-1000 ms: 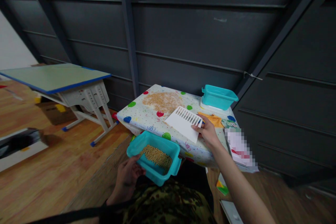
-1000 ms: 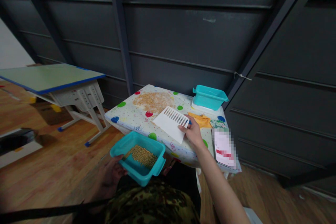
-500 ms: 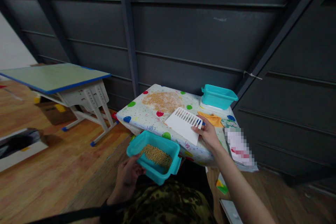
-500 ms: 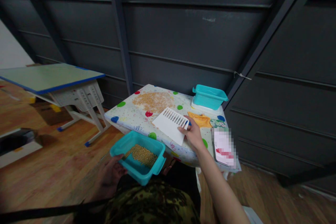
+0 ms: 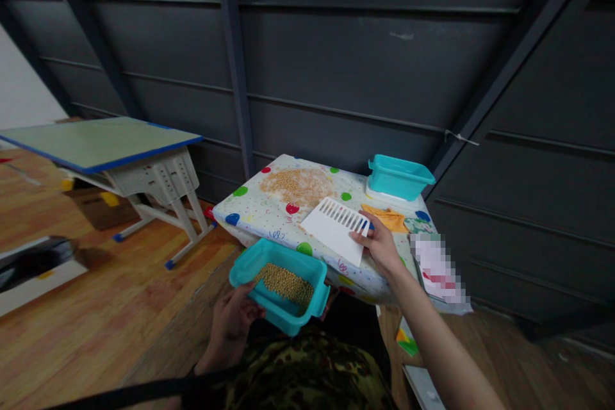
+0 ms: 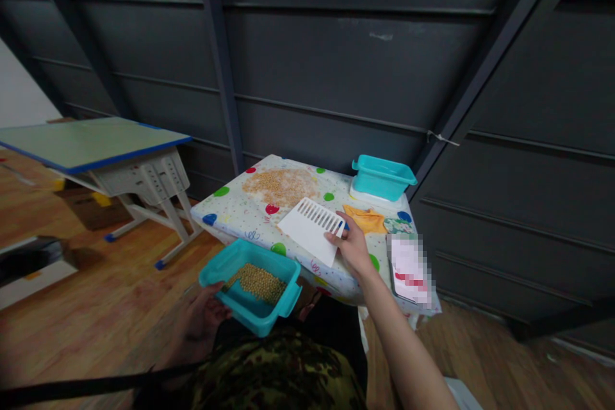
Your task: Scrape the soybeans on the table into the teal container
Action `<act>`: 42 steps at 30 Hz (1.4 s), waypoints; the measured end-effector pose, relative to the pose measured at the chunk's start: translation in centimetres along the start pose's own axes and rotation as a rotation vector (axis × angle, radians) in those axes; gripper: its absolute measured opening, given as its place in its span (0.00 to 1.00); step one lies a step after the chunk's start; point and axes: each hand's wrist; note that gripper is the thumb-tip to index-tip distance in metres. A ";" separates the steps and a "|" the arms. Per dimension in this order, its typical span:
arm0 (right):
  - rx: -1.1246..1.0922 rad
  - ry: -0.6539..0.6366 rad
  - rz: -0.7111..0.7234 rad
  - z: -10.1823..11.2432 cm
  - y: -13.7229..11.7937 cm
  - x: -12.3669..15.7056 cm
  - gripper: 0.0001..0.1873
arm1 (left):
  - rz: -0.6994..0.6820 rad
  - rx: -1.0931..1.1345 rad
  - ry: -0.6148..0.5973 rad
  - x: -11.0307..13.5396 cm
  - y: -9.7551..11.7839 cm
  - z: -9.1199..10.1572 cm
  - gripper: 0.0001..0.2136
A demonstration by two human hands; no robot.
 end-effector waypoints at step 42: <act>0.087 -0.045 0.043 -1.5 -0.3 0.3 0.45 | -0.003 -0.002 0.019 0.7 1.7 -1.1 0.23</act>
Point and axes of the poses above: each hand's wrist, its own x-axis away from the middle knuckle, its own z-axis out of the back of the hand, y = z × x, and after that the axes turned 7 degrees about -y, right-handed
